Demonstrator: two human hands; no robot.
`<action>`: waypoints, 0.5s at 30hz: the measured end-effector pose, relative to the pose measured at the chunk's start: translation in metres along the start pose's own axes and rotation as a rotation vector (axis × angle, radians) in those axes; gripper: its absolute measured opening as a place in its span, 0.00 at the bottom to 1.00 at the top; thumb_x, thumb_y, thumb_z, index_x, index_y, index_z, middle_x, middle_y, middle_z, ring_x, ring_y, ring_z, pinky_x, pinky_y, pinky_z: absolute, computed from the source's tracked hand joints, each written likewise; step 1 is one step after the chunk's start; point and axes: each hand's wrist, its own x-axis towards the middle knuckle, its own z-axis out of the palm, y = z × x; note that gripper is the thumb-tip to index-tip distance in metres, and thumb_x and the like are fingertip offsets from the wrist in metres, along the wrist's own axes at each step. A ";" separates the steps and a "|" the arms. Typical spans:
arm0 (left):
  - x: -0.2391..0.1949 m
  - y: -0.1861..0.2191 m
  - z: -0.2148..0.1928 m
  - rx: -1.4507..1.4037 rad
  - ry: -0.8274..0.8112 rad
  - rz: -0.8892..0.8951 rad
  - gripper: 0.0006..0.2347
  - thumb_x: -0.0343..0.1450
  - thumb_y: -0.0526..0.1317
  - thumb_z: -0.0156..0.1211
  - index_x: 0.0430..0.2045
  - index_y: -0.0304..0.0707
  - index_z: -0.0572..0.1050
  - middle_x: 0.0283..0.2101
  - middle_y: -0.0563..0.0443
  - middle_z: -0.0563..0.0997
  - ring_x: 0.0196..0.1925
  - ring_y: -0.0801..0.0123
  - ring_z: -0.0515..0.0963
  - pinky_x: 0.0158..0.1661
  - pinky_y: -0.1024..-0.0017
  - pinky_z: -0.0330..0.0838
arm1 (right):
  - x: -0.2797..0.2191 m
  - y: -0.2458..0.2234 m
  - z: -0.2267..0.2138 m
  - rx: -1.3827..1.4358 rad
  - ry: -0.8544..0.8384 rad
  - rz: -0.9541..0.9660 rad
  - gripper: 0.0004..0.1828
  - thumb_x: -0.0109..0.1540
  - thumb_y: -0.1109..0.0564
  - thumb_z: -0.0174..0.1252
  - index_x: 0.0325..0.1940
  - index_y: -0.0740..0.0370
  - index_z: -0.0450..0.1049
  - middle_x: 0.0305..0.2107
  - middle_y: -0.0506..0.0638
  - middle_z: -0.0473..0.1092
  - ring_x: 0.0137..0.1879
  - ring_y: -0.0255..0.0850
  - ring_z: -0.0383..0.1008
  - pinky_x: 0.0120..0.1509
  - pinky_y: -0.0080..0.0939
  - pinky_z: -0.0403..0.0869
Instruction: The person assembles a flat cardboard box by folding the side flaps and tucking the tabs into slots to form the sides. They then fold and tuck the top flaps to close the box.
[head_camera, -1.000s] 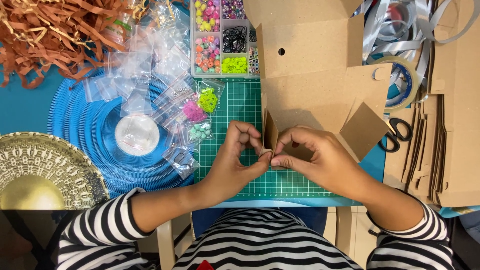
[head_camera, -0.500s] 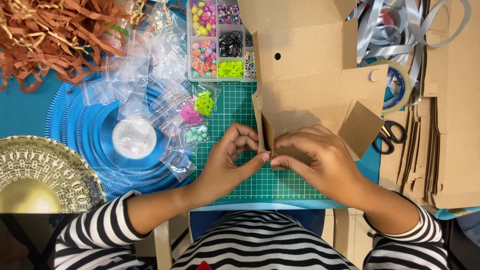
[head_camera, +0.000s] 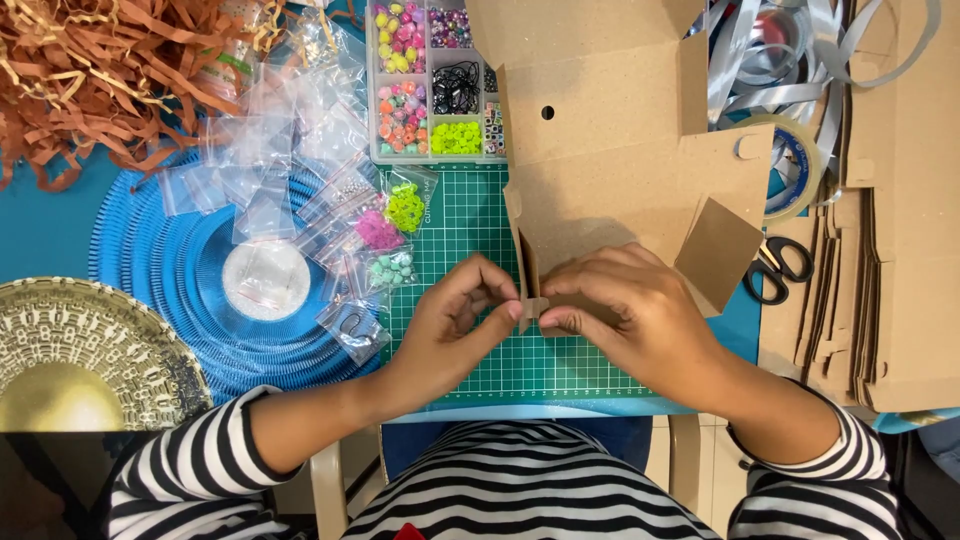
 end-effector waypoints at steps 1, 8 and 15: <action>0.000 0.002 0.000 0.015 -0.004 0.000 0.03 0.78 0.30 0.62 0.42 0.33 0.75 0.36 0.44 0.80 0.45 0.58 0.87 0.51 0.59 0.80 | 0.001 -0.003 -0.001 0.025 -0.018 0.003 0.07 0.61 0.58 0.72 0.42 0.59 0.85 0.36 0.49 0.84 0.47 0.53 0.85 0.54 0.53 0.77; -0.001 0.001 0.000 0.091 0.043 0.016 0.09 0.75 0.32 0.69 0.44 0.32 0.73 0.37 0.40 0.84 0.45 0.53 0.87 0.49 0.56 0.80 | -0.005 0.003 0.002 -0.123 0.017 -0.049 0.16 0.58 0.56 0.76 0.49 0.58 0.83 0.39 0.51 0.83 0.50 0.55 0.83 0.57 0.55 0.76; 0.005 -0.006 -0.002 0.135 0.044 0.052 0.09 0.75 0.32 0.68 0.44 0.32 0.74 0.35 0.41 0.83 0.42 0.55 0.87 0.47 0.57 0.81 | -0.009 -0.006 0.003 -0.005 -0.008 -0.080 0.05 0.66 0.58 0.67 0.45 0.53 0.85 0.40 0.45 0.84 0.50 0.48 0.85 0.59 0.50 0.73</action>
